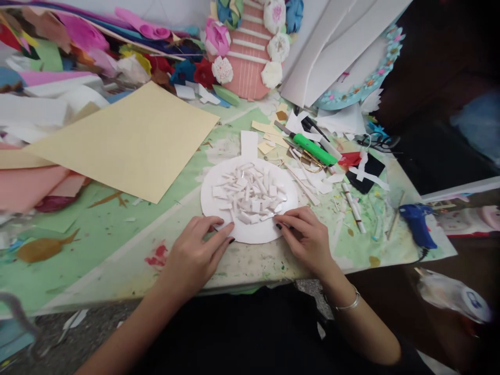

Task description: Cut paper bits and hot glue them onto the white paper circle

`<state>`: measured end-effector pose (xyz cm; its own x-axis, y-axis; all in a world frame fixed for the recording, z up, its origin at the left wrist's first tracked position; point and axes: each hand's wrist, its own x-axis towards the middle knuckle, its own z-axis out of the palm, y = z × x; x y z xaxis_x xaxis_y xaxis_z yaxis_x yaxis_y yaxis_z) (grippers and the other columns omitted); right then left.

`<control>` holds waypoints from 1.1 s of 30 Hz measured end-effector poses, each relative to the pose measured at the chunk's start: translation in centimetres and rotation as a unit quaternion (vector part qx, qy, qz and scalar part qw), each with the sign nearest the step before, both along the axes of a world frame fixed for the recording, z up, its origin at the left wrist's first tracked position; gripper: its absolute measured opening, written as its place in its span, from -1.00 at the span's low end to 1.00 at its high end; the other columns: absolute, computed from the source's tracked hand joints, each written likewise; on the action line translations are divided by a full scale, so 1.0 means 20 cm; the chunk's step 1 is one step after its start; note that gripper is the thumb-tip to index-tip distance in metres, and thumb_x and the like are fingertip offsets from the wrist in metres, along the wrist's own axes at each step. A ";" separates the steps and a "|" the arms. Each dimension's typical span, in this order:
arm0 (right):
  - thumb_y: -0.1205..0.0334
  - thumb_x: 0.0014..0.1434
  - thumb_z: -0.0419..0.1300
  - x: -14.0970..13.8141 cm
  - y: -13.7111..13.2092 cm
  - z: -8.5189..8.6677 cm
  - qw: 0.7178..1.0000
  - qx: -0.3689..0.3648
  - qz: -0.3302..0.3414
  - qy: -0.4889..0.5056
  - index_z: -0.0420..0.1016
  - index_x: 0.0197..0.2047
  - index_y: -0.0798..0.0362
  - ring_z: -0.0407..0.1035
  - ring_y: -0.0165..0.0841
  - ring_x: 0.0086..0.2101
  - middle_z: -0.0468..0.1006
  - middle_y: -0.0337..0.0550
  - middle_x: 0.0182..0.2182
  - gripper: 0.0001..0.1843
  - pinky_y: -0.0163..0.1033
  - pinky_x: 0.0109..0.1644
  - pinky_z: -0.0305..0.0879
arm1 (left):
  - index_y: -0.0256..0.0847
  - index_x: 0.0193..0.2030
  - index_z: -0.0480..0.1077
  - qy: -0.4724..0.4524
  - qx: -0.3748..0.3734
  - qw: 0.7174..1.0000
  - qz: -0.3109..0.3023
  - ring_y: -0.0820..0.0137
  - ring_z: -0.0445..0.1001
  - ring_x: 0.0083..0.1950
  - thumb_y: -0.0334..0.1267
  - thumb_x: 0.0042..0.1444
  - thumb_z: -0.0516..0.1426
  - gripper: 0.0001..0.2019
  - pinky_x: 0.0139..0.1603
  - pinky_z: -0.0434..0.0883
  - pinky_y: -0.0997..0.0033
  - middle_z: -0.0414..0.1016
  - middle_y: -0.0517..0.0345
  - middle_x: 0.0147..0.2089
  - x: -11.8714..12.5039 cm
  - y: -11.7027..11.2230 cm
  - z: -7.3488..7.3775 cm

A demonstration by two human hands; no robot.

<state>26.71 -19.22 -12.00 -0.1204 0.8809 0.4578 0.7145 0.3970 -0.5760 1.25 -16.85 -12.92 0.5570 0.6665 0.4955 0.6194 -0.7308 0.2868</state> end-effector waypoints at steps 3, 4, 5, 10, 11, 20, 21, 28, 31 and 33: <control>0.45 0.16 0.16 0.00 0.00 -0.01 1.000 0.000 0.026 0.016 0.57 -0.16 0.09 0.38 -0.30 -0.24 0.54 -0.07 -0.30 -0.78 -0.11 -0.16 0.39 | -0.28 0.06 0.38 0.018 -0.010 1.000 0.001 0.28 0.33 -0.17 -0.42 0.18 0.11 -0.70 -0.14 0.41 0.22 0.39 -0.11 -0.08 0.00 0.00 -0.01; 0.46 0.16 0.16 0.01 0.00 -0.02 0.999 0.000 0.029 0.020 0.57 -0.16 0.09 0.38 -0.30 -0.24 0.54 -0.07 -0.30 -0.78 -0.10 -0.16 0.39 | -0.27 0.07 0.38 0.024 -0.013 1.000 0.002 0.28 0.33 -0.17 -0.41 0.18 0.11 -0.70 -0.15 0.41 0.22 0.39 -0.11 -0.08 0.00 0.01 -0.01; 0.46 0.16 0.16 0.01 0.00 -0.02 0.999 0.000 0.028 0.023 0.57 -0.16 0.09 0.39 -0.30 -0.23 0.55 -0.07 -0.29 -0.78 -0.10 -0.15 0.39 | -0.27 0.06 0.39 0.029 -0.015 0.999 0.003 0.28 0.32 -0.17 -0.39 0.19 0.11 -0.71 -0.17 0.41 0.22 0.38 -0.12 -0.08 0.00 0.01 -0.01; 0.46 0.18 0.14 0.01 -0.01 0.04 0.999 -0.003 0.027 0.039 0.56 -0.17 0.06 0.43 -0.32 -0.25 0.57 -0.09 -0.29 -0.78 -0.12 -0.17 0.41 | -0.29 0.03 0.37 -0.013 -0.018 1.000 -0.002 0.27 0.35 -0.13 -0.42 0.19 0.09 -0.74 -0.12 0.42 0.21 0.40 -0.11 -0.09 0.00 0.00 0.01; 0.46 0.18 0.13 0.02 0.00 0.07 0.999 -0.003 0.025 0.034 0.56 -0.17 0.06 0.44 -0.32 -0.25 0.57 -0.09 -0.29 -0.77 -0.14 -0.18 0.41 | -0.29 0.04 0.36 -0.022 -0.016 1.000 -0.002 0.27 0.36 -0.11 -0.43 0.19 0.09 -0.72 -0.09 0.42 0.21 0.41 -0.10 -0.10 0.00 0.00 0.01; 0.59 0.14 0.01 -0.08 0.57 0.30 0.977 0.010 0.143 -0.155 0.57 -0.08 0.15 0.43 -0.29 -0.14 0.56 0.01 -0.14 -0.60 -0.13 -0.03 0.35 | -0.35 0.08 0.36 0.029 -0.001 1.000 -0.001 0.25 0.33 -0.16 -0.35 0.22 0.08 -0.70 -0.15 0.43 0.15 0.38 -0.17 -0.11 0.02 0.00 0.00; 0.63 0.12 0.00 -0.10 0.66 0.29 0.969 0.004 0.164 -0.183 0.56 -0.07 0.17 0.42 -0.27 -0.12 0.55 0.03 -0.14 -0.57 -0.11 -0.02 0.33 | -0.37 0.07 0.36 0.031 0.005 0.999 -0.002 0.23 0.33 -0.15 -0.35 0.22 0.08 -0.70 -0.14 0.43 0.14 0.38 -0.17 -0.11 0.02 0.00 0.00; 0.61 0.05 0.12 -0.21 0.99 0.16 0.929 -0.076 0.250 -0.262 0.61 -0.20 0.20 0.41 -0.28 -0.22 0.56 0.06 -0.25 -0.68 -0.22 -0.09 0.29 | -0.37 0.05 0.37 0.021 0.017 1.000 -0.003 0.20 0.37 -0.13 -0.35 0.19 0.11 -0.70 -0.15 0.47 0.14 0.39 -0.17 -0.11 0.01 0.00 0.00; 0.62 0.05 0.10 -0.22 0.98 0.15 0.933 -0.071 0.247 -0.253 0.61 -0.31 0.19 0.41 -0.34 -0.31 0.56 0.02 -0.31 -0.72 -0.28 -0.17 0.28 | -0.34 0.03 0.38 -0.006 0.036 0.999 -0.002 0.21 0.39 -0.11 -0.37 0.19 0.11 -0.73 -0.11 0.48 0.14 0.42 -0.16 -0.10 0.01 -0.01 -0.02; 0.62 0.06 0.09 -0.22 0.97 0.15 0.934 -0.055 0.260 -0.238 0.60 -0.34 0.19 0.40 -0.36 -0.33 0.56 0.00 -0.33 -0.72 -0.30 -0.19 0.27 | -0.31 -0.01 0.39 -0.021 0.049 0.999 -0.003 0.23 0.41 -0.10 -0.39 0.19 0.11 -0.77 -0.09 0.49 0.15 0.44 -0.13 -0.12 0.01 -0.01 -0.03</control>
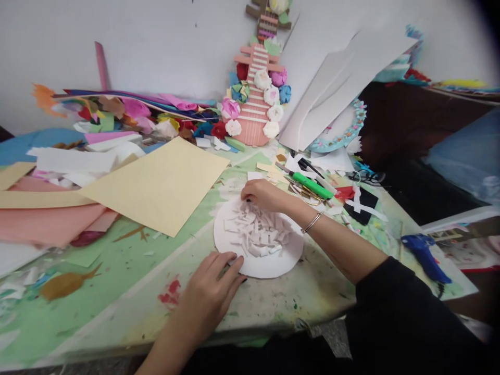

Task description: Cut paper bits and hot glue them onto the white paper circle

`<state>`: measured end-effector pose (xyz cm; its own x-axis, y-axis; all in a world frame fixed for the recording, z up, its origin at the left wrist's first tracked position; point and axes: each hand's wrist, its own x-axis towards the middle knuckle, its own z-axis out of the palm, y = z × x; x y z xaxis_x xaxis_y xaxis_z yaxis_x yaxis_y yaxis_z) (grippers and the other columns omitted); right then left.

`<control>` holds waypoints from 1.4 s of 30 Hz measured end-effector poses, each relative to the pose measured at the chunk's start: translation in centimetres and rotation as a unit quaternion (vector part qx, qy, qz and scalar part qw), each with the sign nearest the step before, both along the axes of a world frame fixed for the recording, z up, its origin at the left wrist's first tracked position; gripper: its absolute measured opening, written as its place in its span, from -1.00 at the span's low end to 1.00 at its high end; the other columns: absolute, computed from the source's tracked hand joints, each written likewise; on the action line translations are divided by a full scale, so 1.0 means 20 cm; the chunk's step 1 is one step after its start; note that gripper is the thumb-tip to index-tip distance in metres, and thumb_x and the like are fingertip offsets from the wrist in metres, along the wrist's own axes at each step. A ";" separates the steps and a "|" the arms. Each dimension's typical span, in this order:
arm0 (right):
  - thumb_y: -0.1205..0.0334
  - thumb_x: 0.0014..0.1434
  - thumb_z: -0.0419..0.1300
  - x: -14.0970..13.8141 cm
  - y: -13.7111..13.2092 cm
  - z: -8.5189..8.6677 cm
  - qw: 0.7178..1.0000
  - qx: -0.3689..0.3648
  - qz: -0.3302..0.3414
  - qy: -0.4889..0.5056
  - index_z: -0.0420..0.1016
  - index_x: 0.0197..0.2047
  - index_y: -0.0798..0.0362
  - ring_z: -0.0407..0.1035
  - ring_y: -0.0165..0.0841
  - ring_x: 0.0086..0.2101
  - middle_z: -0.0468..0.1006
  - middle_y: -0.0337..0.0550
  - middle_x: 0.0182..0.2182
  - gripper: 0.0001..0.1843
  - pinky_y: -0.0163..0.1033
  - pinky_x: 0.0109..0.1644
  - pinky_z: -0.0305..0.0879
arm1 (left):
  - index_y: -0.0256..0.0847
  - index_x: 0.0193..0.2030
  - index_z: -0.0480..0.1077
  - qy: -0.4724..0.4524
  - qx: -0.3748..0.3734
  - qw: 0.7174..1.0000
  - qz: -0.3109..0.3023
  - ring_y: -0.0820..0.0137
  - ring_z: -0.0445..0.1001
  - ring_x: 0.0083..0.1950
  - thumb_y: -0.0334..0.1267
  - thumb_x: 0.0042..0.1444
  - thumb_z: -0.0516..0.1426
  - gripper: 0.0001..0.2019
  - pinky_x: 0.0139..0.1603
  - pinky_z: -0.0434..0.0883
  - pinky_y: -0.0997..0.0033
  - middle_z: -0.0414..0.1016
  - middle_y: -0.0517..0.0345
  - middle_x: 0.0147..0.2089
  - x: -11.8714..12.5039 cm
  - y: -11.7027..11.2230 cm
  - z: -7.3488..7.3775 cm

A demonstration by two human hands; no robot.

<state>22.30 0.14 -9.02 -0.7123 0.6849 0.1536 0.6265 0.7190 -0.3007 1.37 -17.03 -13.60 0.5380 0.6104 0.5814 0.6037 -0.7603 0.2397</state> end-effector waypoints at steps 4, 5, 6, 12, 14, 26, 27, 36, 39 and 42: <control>0.61 0.08 0.10 -0.02 -0.01 -0.02 0.999 -0.006 0.033 0.028 0.60 -0.35 0.18 0.41 -0.36 -0.31 0.57 -0.01 -0.33 -0.73 -0.31 -0.17 0.28 | -0.30 -0.05 0.42 -0.014 -0.001 1.000 -0.003 0.23 0.43 -0.11 -0.42 0.17 0.13 -0.80 -0.10 0.50 0.15 0.45 -0.11 -0.13 0.00 0.00 -0.02; 0.61 0.08 0.11 -0.03 -0.01 -0.02 0.999 -0.008 0.037 0.027 0.61 -0.35 0.17 0.42 -0.35 -0.30 0.58 -0.02 -0.34 -0.72 -0.30 -0.16 0.28 | -0.31 -0.06 0.43 -0.017 -0.005 1.000 -0.002 0.23 0.42 -0.11 -0.43 0.16 0.13 -0.80 -0.12 0.50 0.15 0.45 -0.12 -0.13 0.00 0.00 -0.02; 0.62 0.08 0.11 -0.04 -0.01 -0.02 0.999 -0.009 0.042 0.025 0.61 -0.36 0.16 0.42 -0.35 -0.30 0.59 -0.03 -0.35 -0.72 -0.29 -0.15 0.29 | -0.32 -0.07 0.43 -0.021 -0.008 1.000 -0.001 0.23 0.42 -0.12 -0.44 0.16 0.13 -0.80 -0.13 0.50 0.15 0.45 -0.12 -0.13 0.00 0.00 -0.02; 0.62 0.09 0.10 -0.07 -0.06 0.05 0.997 0.017 0.064 0.024 0.60 -0.36 0.15 0.39 -0.35 -0.30 0.57 -0.06 -0.37 -0.71 -0.25 -0.18 0.31 | -0.32 -0.12 0.44 -0.064 -0.015 0.998 0.004 0.26 0.45 -0.16 -0.44 0.17 0.13 -0.85 -0.17 0.51 0.18 0.48 -0.08 -0.19 0.01 0.00 0.02; 0.61 0.12 0.07 -0.09 -0.11 0.08 0.996 0.028 0.082 0.031 0.59 -0.35 0.14 0.36 -0.35 -0.30 0.55 -0.08 -0.39 -0.70 -0.24 -0.19 0.30 | -0.31 -0.15 0.45 -0.083 -0.021 0.996 0.013 0.29 0.46 -0.18 -0.45 0.17 0.12 -0.87 -0.18 0.52 0.23 0.49 -0.06 -0.21 0.00 0.00 0.03; 0.66 0.09 0.07 -0.19 -0.32 0.09 0.970 -0.013 0.241 -0.006 0.55 -0.32 0.15 0.28 -0.34 -0.20 0.54 -0.08 -0.32 -0.70 -0.26 -0.18 0.28 | -0.35 -0.15 0.44 -0.084 -0.032 0.995 0.035 0.30 0.46 -0.15 -0.46 0.15 0.14 -0.87 -0.12 0.50 0.25 0.50 -0.04 -0.21 0.00 0.00 0.03; 0.65 0.12 0.07 -0.19 -0.32 0.09 0.973 -0.015 0.230 0.013 0.55 -0.29 0.16 0.29 -0.34 -0.21 0.55 -0.07 -0.33 -0.70 -0.25 -0.17 0.28 | -0.35 -0.14 0.44 -0.081 -0.033 0.996 0.033 0.29 0.46 -0.14 -0.47 0.15 0.15 -0.86 -0.11 0.49 0.24 0.50 -0.05 -0.20 0.00 0.00 0.03; 0.48 0.18 0.13 -0.10 -0.34 0.06 0.987 -0.016 0.148 0.063 0.58 -0.31 0.12 0.30 -0.30 -0.21 0.54 -0.07 -0.35 -0.81 -0.20 -0.16 0.27 | -0.37 0.07 0.39 -0.029 -0.034 0.998 0.035 0.22 0.41 -0.06 -0.46 0.15 0.13 -0.68 -0.05 0.47 0.13 0.45 -0.15 -0.06 -0.01 -0.01 0.02; 0.46 0.17 0.14 -0.08 -0.36 0.03 0.988 0.008 0.143 0.062 0.59 -0.36 0.13 0.27 -0.28 -0.22 0.51 -0.04 -0.37 -0.81 -0.18 -0.17 0.27 | -0.37 0.09 0.38 0.011 -0.038 0.998 0.038 0.18 0.38 -0.03 -0.39 0.18 0.13 -0.67 -0.03 0.45 0.06 0.42 -0.21 0.01 0.00 -0.01 0.01; 0.46 0.16 0.14 -0.08 -0.39 0.01 0.991 0.024 0.093 0.098 0.59 -0.36 0.13 0.28 -0.29 -0.25 0.51 -0.04 -0.38 -0.81 -0.18 -0.18 0.28 | -0.34 0.08 0.38 0.049 -0.036 0.997 0.042 0.15 0.37 -0.03 -0.31 0.19 0.13 -0.68 -0.04 0.45 0.02 0.42 -0.20 0.03 0.00 -0.01 0.01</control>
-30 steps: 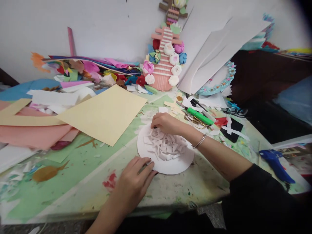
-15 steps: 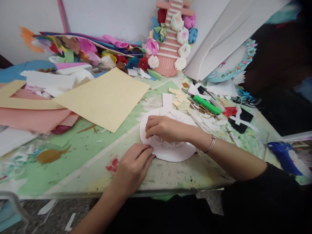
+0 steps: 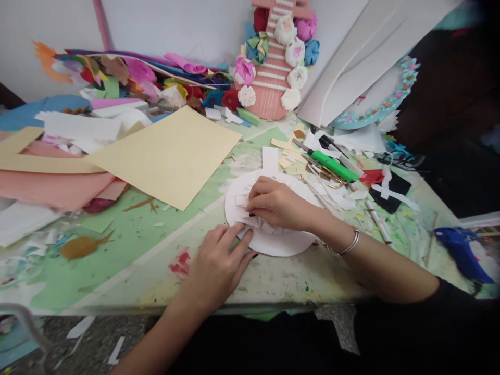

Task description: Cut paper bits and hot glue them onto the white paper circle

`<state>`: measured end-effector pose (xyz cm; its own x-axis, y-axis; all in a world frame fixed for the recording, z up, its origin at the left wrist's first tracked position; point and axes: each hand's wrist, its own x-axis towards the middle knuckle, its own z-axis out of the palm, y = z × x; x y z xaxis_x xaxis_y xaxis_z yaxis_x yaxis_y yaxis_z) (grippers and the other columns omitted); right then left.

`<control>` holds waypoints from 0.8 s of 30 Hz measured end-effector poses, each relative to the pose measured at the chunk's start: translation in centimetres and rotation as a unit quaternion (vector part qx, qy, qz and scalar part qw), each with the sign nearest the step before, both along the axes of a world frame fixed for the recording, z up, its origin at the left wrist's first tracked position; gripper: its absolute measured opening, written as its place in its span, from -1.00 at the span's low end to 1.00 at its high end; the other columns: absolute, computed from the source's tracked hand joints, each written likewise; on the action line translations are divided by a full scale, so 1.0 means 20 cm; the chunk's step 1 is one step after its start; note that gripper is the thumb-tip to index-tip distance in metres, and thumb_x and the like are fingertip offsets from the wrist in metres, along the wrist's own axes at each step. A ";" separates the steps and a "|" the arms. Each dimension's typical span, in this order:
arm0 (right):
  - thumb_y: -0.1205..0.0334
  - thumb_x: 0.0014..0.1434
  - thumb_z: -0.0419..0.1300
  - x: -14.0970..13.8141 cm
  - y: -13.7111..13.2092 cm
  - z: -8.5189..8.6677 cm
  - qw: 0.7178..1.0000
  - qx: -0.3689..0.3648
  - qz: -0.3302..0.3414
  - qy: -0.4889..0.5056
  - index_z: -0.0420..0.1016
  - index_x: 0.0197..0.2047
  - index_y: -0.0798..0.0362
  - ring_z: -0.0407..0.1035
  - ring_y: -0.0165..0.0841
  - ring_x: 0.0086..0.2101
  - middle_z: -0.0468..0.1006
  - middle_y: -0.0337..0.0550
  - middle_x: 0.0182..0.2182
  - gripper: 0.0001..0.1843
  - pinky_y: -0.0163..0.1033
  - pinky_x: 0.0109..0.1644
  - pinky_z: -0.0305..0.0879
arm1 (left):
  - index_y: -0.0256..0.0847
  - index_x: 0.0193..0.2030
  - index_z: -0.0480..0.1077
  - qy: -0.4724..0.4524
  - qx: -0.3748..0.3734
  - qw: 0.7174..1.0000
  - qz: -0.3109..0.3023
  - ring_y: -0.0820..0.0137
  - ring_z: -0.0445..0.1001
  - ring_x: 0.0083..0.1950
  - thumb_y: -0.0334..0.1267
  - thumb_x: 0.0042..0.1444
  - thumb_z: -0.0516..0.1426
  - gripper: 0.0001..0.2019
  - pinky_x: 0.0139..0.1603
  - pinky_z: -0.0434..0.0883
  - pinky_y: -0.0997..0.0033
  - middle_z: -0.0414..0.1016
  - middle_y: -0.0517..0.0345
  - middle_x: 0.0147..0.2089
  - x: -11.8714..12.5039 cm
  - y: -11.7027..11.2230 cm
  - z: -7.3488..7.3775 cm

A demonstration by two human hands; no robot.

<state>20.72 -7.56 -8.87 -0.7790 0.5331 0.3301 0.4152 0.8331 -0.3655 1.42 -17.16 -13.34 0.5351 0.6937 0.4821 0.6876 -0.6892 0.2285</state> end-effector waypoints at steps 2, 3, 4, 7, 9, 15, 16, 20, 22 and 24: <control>0.45 0.15 0.15 0.00 0.00 0.00 0.999 0.001 -0.039 0.029 0.59 -0.34 0.13 0.31 -0.30 -0.27 0.52 -0.04 -0.38 -0.82 -0.18 -0.19 0.30 | -0.34 0.07 0.38 0.005 0.006 1.000 0.002 0.14 0.37 -0.03 -0.30 0.20 0.13 -0.68 -0.04 0.45 0.02 0.42 -0.20 0.03 0.00 0.00 0.00; 0.45 0.15 0.15 0.01 0.00 0.01 0.997 0.001 -0.060 0.040 0.60 -0.33 0.13 0.33 -0.30 -0.27 0.53 -0.03 -0.37 -0.82 -0.19 -0.19 0.31 | -0.36 0.07 0.37 0.001 0.009 1.000 0.004 0.14 0.37 -0.02 -0.31 0.20 0.12 -0.68 -0.03 0.44 0.03 0.41 -0.21 0.03 0.00 0.00 0.01; 0.46 0.15 0.14 0.03 0.02 0.03 0.995 0.002 -0.085 0.049 0.60 -0.32 0.13 0.36 -0.30 -0.27 0.54 -0.03 -0.36 -0.81 -0.19 -0.19 0.32 | -0.38 0.08 0.36 -0.003 0.013 1.000 0.005 0.14 0.37 -0.01 -0.33 0.19 0.12 -0.68 -0.02 0.44 0.05 0.40 -0.22 0.03 0.00 -0.01 0.01; 0.48 0.13 0.11 0.12 0.09 0.10 0.976 0.015 -0.207 0.070 0.61 -0.31 0.11 0.42 -0.33 -0.30 0.59 -0.06 -0.31 -0.76 -0.20 -0.16 0.34 | -0.42 0.12 0.31 -0.003 0.024 1.000 0.017 0.14 0.37 0.03 -0.34 0.19 0.13 -0.63 0.02 0.44 0.10 0.36 -0.26 0.05 0.01 -0.01 0.01; 0.47 0.11 0.10 0.23 0.15 0.16 0.946 0.035 -0.311 0.085 0.62 -0.30 0.08 0.44 -0.33 -0.33 0.61 -0.11 -0.29 -0.74 -0.17 -0.15 0.35 | -0.43 0.16 0.27 0.005 0.032 0.999 0.027 0.15 0.37 0.01 -0.32 0.18 0.14 -0.58 0.01 0.44 0.10 0.33 -0.29 0.08 0.01 -0.01 0.01; 0.40 0.04 0.11 0.53 0.14 0.27 0.857 -0.040 -0.513 -0.035 0.61 -0.38 0.09 0.42 -0.30 -0.49 0.54 -0.13 -0.57 -0.78 -0.19 -0.33 0.31 | -0.44 0.20 0.21 0.004 0.069 0.997 0.046 0.15 0.38 -0.05 -0.29 0.15 0.17 -0.50 -0.03 0.45 0.10 0.32 -0.31 0.05 0.01 0.01 -0.04; 0.40 0.04 0.10 0.55 0.10 0.26 0.849 -0.087 -0.517 -0.068 0.59 -0.44 0.11 0.40 -0.31 -0.52 0.51 -0.13 -0.62 -0.78 -0.21 -0.38 0.28 | -0.45 0.20 0.21 0.004 0.077 0.996 0.043 0.14 0.38 -0.03 -0.30 0.15 0.18 -0.49 -0.03 0.45 0.11 0.33 -0.31 0.03 0.01 0.01 -0.04; 0.43 0.06 0.08 0.51 -0.01 0.20 0.841 -0.187 -0.474 -0.183 0.56 -0.52 0.14 0.39 -0.32 -0.51 0.50 -0.07 -0.62 -0.75 -0.23 -0.38 0.22 | -0.42 0.20 0.22 0.005 0.097 0.995 0.030 0.14 0.39 -0.04 -0.30 0.14 0.18 -0.50 -0.03 0.44 0.12 0.34 -0.30 0.03 0.00 0.02 -0.06; 0.39 0.09 0.11 0.47 -0.04 0.16 0.843 -0.187 -0.457 -0.215 0.59 -0.46 0.14 0.40 -0.30 -0.45 0.55 -0.03 -0.53 -0.78 -0.23 -0.36 0.20 | -0.40 0.20 0.22 0.005 0.093 0.995 0.032 0.15 0.39 -0.05 -0.30 0.15 0.17 -0.51 -0.04 0.44 0.12 0.34 -0.29 0.04 0.01 0.02 -0.05; 0.35 0.10 0.15 0.45 -0.04 0.14 0.846 -0.172 -0.454 -0.222 0.61 -0.42 0.14 0.42 -0.30 -0.42 0.58 -0.01 -0.47 -0.81 -0.25 -0.36 0.19 | -0.35 0.20 0.23 0.006 0.085 0.996 0.034 0.17 0.39 -0.07 -0.29 0.16 0.17 -0.52 -0.05 0.44 0.12 0.33 -0.27 0.05 0.01 0.02 -0.05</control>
<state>29.67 -8.45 -6.16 -0.0037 0.9830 -0.1837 0.9866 -0.0263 -0.1609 1.66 -16.84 -14.26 0.4956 0.6381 0.5892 0.7361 -0.6687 0.1051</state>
